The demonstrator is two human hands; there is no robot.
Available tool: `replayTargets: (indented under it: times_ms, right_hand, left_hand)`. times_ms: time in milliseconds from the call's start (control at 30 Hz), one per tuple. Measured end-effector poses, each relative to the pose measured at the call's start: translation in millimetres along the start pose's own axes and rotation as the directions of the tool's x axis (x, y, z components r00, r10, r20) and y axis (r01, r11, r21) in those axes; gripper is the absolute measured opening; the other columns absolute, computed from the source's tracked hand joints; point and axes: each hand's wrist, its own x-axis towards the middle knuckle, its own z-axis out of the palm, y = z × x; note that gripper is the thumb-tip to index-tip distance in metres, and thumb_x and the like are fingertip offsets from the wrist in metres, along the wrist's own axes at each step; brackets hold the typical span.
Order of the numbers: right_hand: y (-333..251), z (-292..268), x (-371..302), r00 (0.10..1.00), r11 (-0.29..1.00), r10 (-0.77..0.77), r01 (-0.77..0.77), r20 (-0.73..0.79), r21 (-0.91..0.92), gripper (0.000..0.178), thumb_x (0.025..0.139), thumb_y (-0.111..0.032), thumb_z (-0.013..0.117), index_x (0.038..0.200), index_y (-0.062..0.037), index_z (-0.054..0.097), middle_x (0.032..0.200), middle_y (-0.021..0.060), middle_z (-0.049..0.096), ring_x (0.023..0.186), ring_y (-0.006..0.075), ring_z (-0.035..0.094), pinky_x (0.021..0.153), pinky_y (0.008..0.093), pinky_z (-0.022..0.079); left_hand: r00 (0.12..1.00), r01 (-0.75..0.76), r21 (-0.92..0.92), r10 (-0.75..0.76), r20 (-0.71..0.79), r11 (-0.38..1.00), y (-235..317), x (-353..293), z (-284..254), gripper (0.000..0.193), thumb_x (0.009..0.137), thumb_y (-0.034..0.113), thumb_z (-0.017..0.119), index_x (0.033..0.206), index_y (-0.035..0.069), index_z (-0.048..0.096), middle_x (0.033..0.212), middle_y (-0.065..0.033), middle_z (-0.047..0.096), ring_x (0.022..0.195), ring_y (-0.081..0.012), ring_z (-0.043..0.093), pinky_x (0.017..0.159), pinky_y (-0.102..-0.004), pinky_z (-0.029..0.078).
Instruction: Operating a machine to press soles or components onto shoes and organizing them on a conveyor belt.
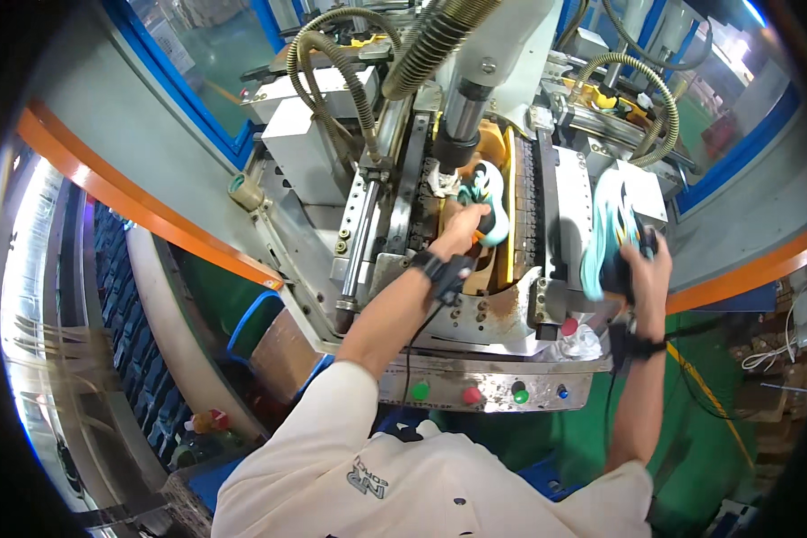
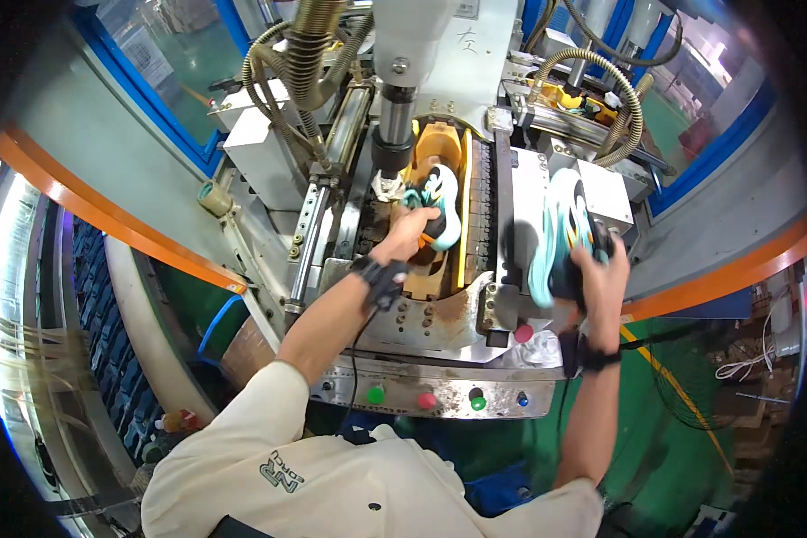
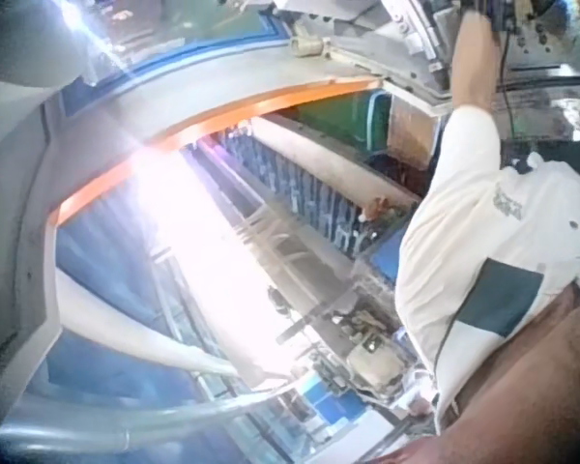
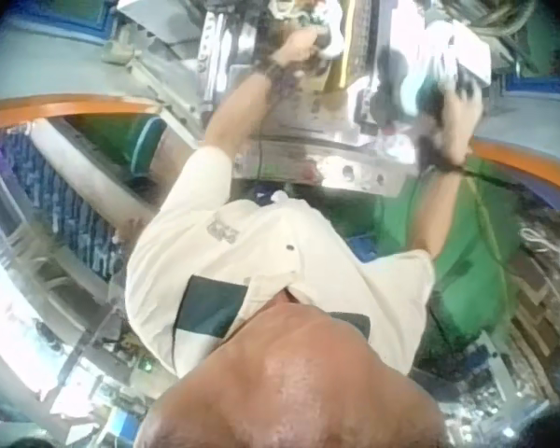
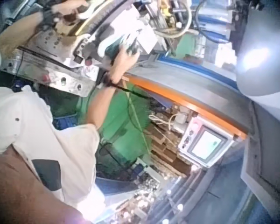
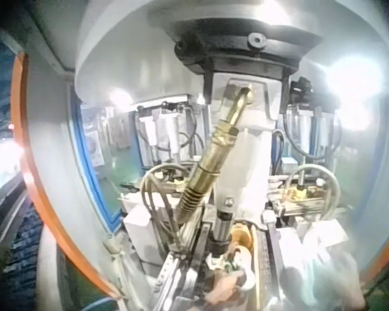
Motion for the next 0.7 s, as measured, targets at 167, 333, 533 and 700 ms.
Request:
replayTargets:
  times_ms: [167,333,533,700]
  right_hand:
    - [-42.4,82.9,99.8,0.931,0.941,0.119,0.006,0.345,-0.338,0.043,0.064,-0.025,0.073,0.086,0.0106,0.063,0.080,0.0150,0.066,0.071,0.0187,0.063,0.062,0.0333,0.049]
    - [-37.1,239.4,98.2,0.913,0.790,0.141,0.129,0.383,-0.600,0.043,0.065,-0.030,0.074,0.091,0.0044,0.070,0.099,0.0232,0.069,0.091,0.0343,0.069,0.080,0.0393,0.054]
    - [35.0,317.9,56.4,0.988,0.751,-0.107,0.151,0.108,-0.643,0.048,0.079,-0.028,0.062,0.109,0.0044,0.042,0.090,0.0278,0.067,0.085,0.0417,0.068,0.076,0.0477,0.055]
    - [-6.2,269.8,-4.0,0.846,0.742,-0.471,0.534,0.251,-0.405,0.042,0.079,-0.020,0.066,0.112,-0.0001,0.049,0.091,0.0193,0.064,0.092,0.0403,0.063,0.077,0.0480,0.053]
  left_hand:
    - [0.926,0.199,-0.281,-0.087,0.367,0.939,12.0,-153.2,-67.5,0.028,0.084,0.007,0.067,0.110,-0.002,0.060,0.095,-0.0088,0.069,0.077,-0.0209,0.069,0.063,-0.0334,0.059]
    - [0.977,0.053,-0.045,-0.042,0.209,0.998,23.2,-298.1,-187.0,0.061,0.077,0.013,0.075,0.128,-0.008,0.049,0.108,-0.0079,0.061,0.095,-0.0141,0.060,0.082,-0.0285,0.051]
    - [0.971,-0.134,-0.395,0.040,-0.236,0.909,-25.6,-418.6,-248.0,0.055,0.077,0.008,0.069,0.127,-0.007,0.049,0.113,-0.0118,0.063,0.096,-0.0198,0.066,0.083,-0.0302,0.055]
    - [0.840,-0.289,-0.423,0.016,-0.542,0.859,-86.8,-470.5,-255.7,0.037,0.084,0.010,0.066,0.118,-0.001,0.054,0.101,-0.0089,0.067,0.082,-0.0156,0.068,0.065,-0.0246,0.055]
